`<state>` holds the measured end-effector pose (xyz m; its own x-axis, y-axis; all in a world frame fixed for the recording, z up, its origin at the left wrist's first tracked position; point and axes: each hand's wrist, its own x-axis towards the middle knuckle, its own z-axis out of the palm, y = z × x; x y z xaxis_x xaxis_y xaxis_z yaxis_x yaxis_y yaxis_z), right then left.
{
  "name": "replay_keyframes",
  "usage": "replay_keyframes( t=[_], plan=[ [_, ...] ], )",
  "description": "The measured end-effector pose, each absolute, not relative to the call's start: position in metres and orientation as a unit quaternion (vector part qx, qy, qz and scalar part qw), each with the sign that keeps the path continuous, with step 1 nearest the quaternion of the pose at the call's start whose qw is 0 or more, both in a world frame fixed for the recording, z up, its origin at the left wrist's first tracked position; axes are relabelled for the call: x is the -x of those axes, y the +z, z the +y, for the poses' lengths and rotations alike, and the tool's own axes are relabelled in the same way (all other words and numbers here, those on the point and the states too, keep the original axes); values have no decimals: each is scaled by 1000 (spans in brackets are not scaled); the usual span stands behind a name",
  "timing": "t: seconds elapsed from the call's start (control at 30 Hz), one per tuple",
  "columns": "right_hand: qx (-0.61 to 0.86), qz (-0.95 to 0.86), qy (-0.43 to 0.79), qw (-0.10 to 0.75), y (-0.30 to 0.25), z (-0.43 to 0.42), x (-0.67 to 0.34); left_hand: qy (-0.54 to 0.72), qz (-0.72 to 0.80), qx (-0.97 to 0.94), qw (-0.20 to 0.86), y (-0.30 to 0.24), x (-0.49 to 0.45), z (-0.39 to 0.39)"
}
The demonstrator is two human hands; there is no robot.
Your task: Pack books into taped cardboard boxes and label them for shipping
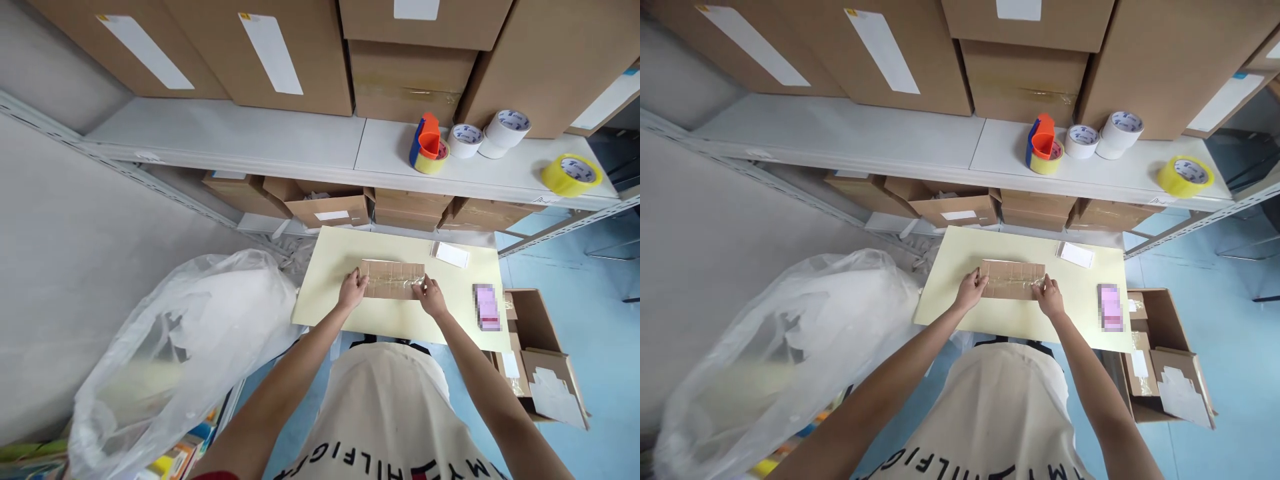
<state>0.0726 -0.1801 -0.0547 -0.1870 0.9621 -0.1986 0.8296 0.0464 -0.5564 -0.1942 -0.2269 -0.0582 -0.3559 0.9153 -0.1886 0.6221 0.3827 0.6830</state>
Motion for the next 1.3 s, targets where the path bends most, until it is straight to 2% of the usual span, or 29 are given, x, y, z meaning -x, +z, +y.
replay_keyframes(
  t=[0.17,0.27,0.37,0.57,0.73,0.9,1.1,1.3],
  plan=[
    [504,-818,186,205,-60,-195,-80,240,731,-615,172,-48,187,-238],
    [440,-863,168,184,-59,-200,-77,168,696,-678,167,-45,180,-246],
    [435,-872,173,144,-63,-203,-69,118,687,-690,195,-50,178,-247],
    [444,-874,165,103,-61,-199,-65,149,648,-710,229,-61,192,-236],
    [451,-864,198,102,-50,-183,-71,210,651,-678,269,-66,201,-230],
    [436,-854,247,137,-50,-177,-77,267,672,-639,262,-66,202,-230],
    [434,-829,298,186,-59,-179,-84,269,705,-613,233,-59,193,-229],
    [430,-822,329,175,-57,-180,-85,261,717,-609,217,-57,186,-227]
  ],
)
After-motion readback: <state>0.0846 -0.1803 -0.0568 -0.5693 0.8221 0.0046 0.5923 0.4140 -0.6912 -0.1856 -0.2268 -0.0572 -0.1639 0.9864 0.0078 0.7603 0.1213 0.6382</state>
